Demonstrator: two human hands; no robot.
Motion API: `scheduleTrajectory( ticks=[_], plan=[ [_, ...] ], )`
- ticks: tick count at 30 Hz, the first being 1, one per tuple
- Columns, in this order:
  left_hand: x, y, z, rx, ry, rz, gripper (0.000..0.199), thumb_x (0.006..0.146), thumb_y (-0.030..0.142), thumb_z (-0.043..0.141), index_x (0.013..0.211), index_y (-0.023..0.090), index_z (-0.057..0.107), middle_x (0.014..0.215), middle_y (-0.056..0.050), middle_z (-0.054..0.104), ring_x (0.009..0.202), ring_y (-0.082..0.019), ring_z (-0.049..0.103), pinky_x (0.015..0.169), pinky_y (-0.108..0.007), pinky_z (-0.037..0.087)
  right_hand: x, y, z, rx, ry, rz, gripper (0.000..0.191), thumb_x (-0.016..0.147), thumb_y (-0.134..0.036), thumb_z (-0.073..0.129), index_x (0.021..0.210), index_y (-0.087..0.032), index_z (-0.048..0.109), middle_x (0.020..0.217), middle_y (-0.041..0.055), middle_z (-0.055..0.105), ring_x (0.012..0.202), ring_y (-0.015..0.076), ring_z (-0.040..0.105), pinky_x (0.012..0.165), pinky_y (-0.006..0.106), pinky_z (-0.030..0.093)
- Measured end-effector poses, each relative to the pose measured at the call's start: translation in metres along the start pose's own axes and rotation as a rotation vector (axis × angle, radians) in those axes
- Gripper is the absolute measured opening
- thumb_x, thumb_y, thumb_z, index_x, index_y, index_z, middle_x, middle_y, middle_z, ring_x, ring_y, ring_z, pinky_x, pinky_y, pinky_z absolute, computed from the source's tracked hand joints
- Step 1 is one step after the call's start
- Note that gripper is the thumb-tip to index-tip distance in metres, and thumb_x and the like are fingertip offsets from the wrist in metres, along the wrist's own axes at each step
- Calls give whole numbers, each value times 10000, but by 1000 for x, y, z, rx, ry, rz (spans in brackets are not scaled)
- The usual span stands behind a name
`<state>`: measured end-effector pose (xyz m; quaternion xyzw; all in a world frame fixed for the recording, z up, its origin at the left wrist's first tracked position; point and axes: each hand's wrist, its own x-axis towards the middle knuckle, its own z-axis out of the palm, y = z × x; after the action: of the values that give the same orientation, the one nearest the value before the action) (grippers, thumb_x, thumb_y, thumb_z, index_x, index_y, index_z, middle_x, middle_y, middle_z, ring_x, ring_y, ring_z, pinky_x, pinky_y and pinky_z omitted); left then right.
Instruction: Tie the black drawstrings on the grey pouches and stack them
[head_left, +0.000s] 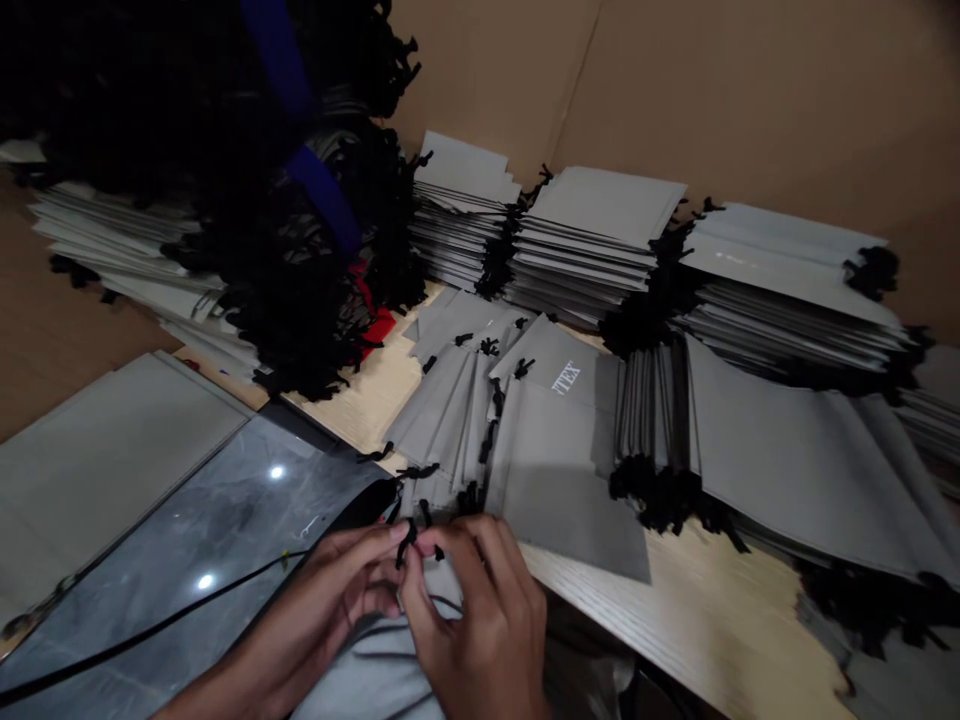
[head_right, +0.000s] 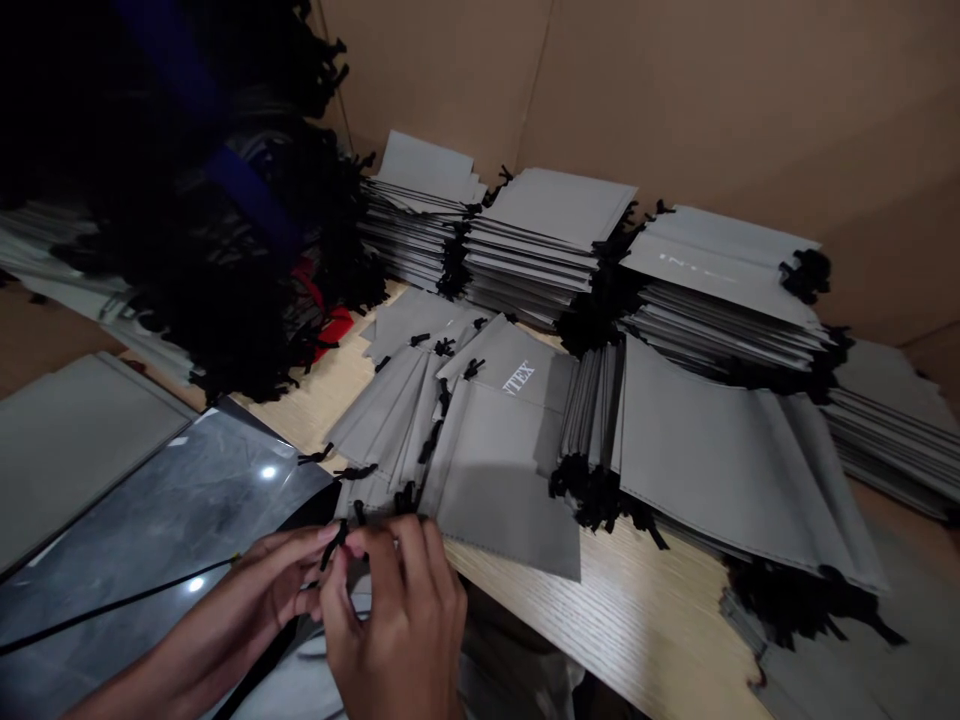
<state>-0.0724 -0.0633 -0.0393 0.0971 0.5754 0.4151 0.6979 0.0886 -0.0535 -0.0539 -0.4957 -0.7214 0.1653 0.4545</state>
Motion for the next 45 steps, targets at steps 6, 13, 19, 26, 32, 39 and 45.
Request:
scheduleTrajectory(
  ticks=[6, 13, 19, 26, 32, 39, 45],
  plan=[
    [0, -11, 1, -29, -7, 45, 360, 719, 499, 1003, 852, 187, 884, 831, -57, 798, 769, -190, 709, 633, -250, 585, 0, -1, -1, -23, 2, 9, 81, 1029, -215, 619, 1016, -226, 698, 865, 42, 660, 796, 225, 637, 707, 340, 493],
    [-3, -10, 6, 33, -35, 125, 303, 757, 535, 968, 857, 255, 910, 854, -43, 832, 785, -194, 733, 665, -230, 598, -8, 3, 2, -66, -9, 3, 86, 1017, -194, 633, 1077, -229, 685, 886, 42, 669, 803, 230, 641, 693, 346, 484],
    [-3, -11, 6, 123, -18, 204, 336, 743, 599, 948, 820, 273, 918, 816, -47, 825, 771, -214, 735, 649, -248, 592, -5, -2, 3, -45, 12, 33, 91, 1020, -179, 588, 1033, -219, 669, 868, 35, 648, 792, 224, 627, 686, 343, 475],
    [1, -25, -6, 249, 108, 210, 421, 741, 620, 920, 906, 233, 925, 921, -86, 826, 904, -274, 725, 762, -314, 601, -5, -2, 4, -23, 26, 9, 95, 961, -135, 599, 991, -210, 649, 837, 27, 611, 771, 213, 603, 692, 329, 474],
    [0, -9, 0, 454, 5, 246, 414, 831, 636, 828, 731, 237, 875, 691, -33, 758, 683, -225, 682, 653, -281, 562, -5, -1, 10, -27, 89, 3, 137, 902, -99, 574, 943, -223, 614, 791, 17, 602, 718, 201, 592, 666, 322, 465],
    [-18, 30, -4, 836, 148, 548, 200, 794, 477, 905, 812, 282, 868, 759, -28, 820, 721, -236, 739, 632, -231, 569, -2, 0, 10, -54, 118, -61, 168, 902, -74, 584, 997, -211, 604, 798, 26, 612, 724, 202, 618, 659, 323, 477],
    [-24, 46, 6, 942, 42, 794, 182, 804, 362, 918, 946, 299, 825, 874, -27, 841, 742, -234, 790, 706, -252, 634, 9, 5, -8, -133, 7, -242, 148, 903, -95, 597, 1024, -178, 615, 842, 41, 651, 748, 209, 635, 619, 340, 434]
  ],
)
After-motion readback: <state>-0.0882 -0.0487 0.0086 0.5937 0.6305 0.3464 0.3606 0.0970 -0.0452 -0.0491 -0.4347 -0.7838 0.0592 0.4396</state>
